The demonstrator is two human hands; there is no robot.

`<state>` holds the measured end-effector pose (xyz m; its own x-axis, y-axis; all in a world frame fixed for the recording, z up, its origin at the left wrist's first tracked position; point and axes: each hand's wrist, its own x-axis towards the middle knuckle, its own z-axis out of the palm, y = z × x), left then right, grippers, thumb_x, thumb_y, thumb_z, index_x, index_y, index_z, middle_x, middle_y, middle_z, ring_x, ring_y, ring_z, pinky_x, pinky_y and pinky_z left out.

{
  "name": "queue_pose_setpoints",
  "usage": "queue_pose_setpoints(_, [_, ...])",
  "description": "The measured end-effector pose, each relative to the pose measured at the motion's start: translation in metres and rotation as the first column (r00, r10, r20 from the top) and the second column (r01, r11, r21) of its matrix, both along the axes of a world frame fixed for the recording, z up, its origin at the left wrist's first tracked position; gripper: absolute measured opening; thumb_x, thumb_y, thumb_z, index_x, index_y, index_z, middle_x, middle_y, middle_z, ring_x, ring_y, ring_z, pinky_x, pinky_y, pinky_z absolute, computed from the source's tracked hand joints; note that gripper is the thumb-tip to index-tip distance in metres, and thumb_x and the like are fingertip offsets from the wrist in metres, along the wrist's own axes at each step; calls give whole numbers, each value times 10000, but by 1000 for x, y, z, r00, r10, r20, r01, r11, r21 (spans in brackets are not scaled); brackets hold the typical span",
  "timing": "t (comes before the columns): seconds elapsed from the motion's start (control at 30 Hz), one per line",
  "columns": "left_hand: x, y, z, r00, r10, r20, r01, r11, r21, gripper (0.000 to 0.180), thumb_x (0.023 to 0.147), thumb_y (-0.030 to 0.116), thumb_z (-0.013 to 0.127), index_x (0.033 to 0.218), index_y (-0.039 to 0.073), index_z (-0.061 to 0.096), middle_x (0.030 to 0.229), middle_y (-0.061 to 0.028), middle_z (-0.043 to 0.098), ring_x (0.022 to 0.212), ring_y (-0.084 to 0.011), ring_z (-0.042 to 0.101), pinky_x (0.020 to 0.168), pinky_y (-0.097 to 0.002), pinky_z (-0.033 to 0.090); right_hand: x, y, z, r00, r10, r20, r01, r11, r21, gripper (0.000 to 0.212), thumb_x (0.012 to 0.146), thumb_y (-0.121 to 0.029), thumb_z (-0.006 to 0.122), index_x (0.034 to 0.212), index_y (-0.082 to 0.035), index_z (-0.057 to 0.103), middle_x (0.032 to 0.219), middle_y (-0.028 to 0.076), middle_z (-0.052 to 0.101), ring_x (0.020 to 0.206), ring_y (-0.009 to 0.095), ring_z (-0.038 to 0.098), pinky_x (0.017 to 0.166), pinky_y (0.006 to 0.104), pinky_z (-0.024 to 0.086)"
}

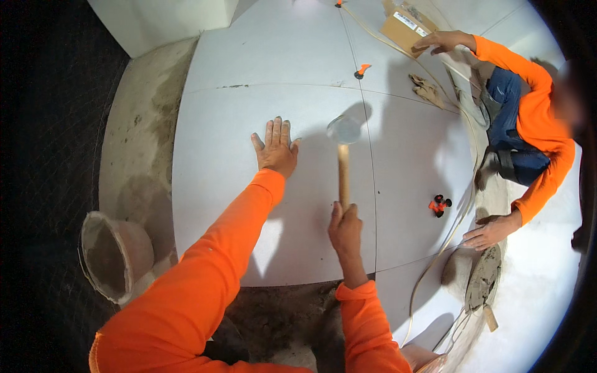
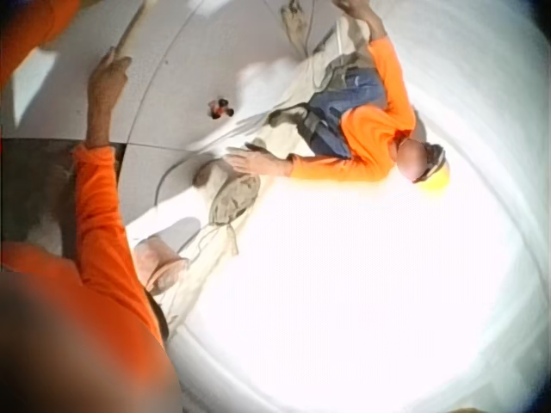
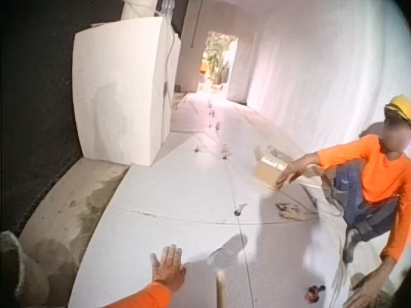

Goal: The person spreads cement on the floor with a trowel, places a large white tile, and taps it with a rubber mallet to level it. They insert orange tile spacers between tiles and wipe the surface with a cloth. The person repeats this process for multiple tiles.

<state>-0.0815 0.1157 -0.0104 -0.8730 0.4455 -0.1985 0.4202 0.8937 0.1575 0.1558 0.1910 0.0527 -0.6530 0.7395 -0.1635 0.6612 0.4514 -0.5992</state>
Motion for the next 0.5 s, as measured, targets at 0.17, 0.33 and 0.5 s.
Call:
queue_pose_setpoints(0.17, [6,-5,1,1000,0,-29,2,999,54,675,1151,515,246,1726,169,172,1810,-41,111,1672,-245,60,1325,-615,41,80,73,-25,976,-165,-145,200,939,281,405,1070,-440,627,952,-59,556,712,273,676,670,510,691,548,594,523])
queue_pose_setpoints(0.33, [23,-16,1,999,-3,-41,5,999,33,665,1153,512,262,1720,169,209,1804,-50,141,1670,-252,73,1332,-597,48,158,180,-25,872,-471,135,295,724,624,306,1004,-323,710,1167,-80,622,1139,275,694,1087,442,676,847,561,539])
queue_pose_setpoints(0.5, [28,-16,2,998,23,-64,-18,997,74,635,1154,467,255,1708,155,245,1801,-46,156,1668,-247,82,1340,-578,40,89,140,-57,966,-119,229,-68,740,669,539,1012,-327,663,1490,-87,593,1599,247,488,1500,424,419,1232,567,322])
